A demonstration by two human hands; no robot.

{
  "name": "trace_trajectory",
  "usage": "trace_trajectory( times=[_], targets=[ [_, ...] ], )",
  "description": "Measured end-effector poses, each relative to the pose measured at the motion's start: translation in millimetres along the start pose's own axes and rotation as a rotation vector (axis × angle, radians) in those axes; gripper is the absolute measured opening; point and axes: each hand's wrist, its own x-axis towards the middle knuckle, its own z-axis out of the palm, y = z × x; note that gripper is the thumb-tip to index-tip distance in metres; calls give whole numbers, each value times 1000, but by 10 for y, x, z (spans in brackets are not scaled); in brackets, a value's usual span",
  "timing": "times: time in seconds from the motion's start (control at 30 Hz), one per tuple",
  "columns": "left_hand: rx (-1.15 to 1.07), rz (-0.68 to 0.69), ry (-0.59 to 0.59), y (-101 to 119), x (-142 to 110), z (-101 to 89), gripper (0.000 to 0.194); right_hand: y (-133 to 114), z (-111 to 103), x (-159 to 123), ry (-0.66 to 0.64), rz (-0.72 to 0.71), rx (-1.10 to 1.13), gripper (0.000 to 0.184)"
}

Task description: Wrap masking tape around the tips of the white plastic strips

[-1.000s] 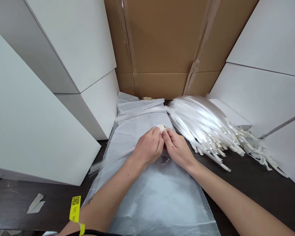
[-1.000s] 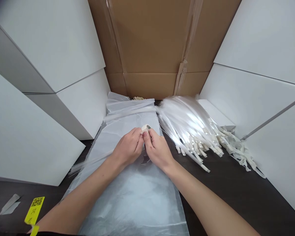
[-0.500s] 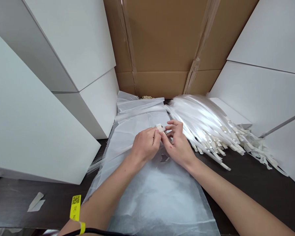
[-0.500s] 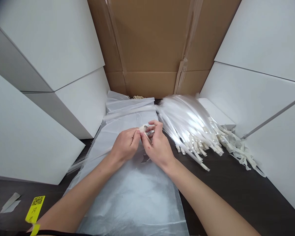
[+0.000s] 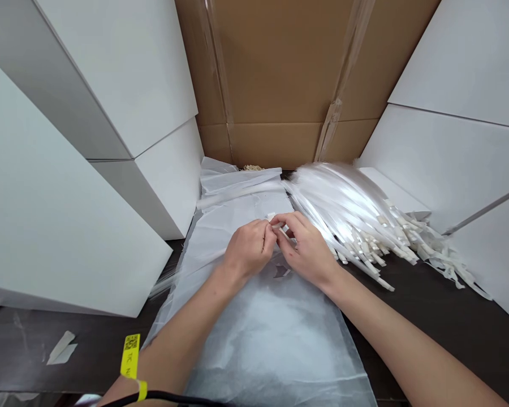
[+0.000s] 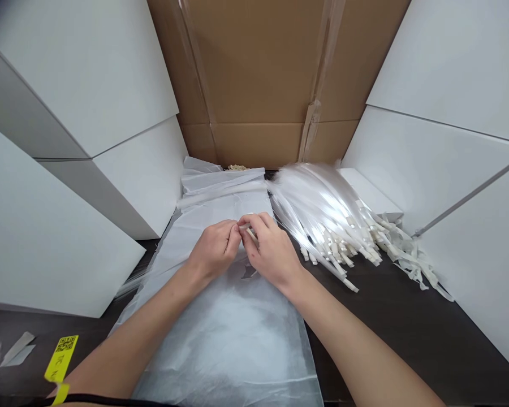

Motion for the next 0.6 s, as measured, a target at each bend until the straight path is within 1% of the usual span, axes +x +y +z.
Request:
trace_trajectory(
  times=[0.07, 0.13, 0.2, 0.27, 0.37, 0.43, 0.5, 0.6],
  targets=[
    [54, 8, 3, -1, 0, 17, 33, 10, -6, 5, -40, 3, 14, 17],
    [101, 3, 39, 2, -7, 34, 28, 17, -7, 11, -51, 5, 49, 15],
    [129, 14, 100, 3, -18, 49, 20, 22, -8, 18, -28, 14, 77, 14],
    [175, 57, 139, 1, -28, 56, 19, 28, -14, 23, -3, 30, 97, 12],
    [305, 142, 111, -6, -35, 54, 21, 40, -28, 26, 17, 45, 123, 12],
    [359, 161, 77, -6, -35, 47, 21, 48, -33, 24, 20, 54, 145, 12],
    [342, 143, 62, 4, -37, 36, 21, 56, -28, 18, 12, 74, 191, 11],
    [194, 94, 50, 34, -41, 11, 21, 63, -7, 7, -3, 118, 311, 18]
  ],
)
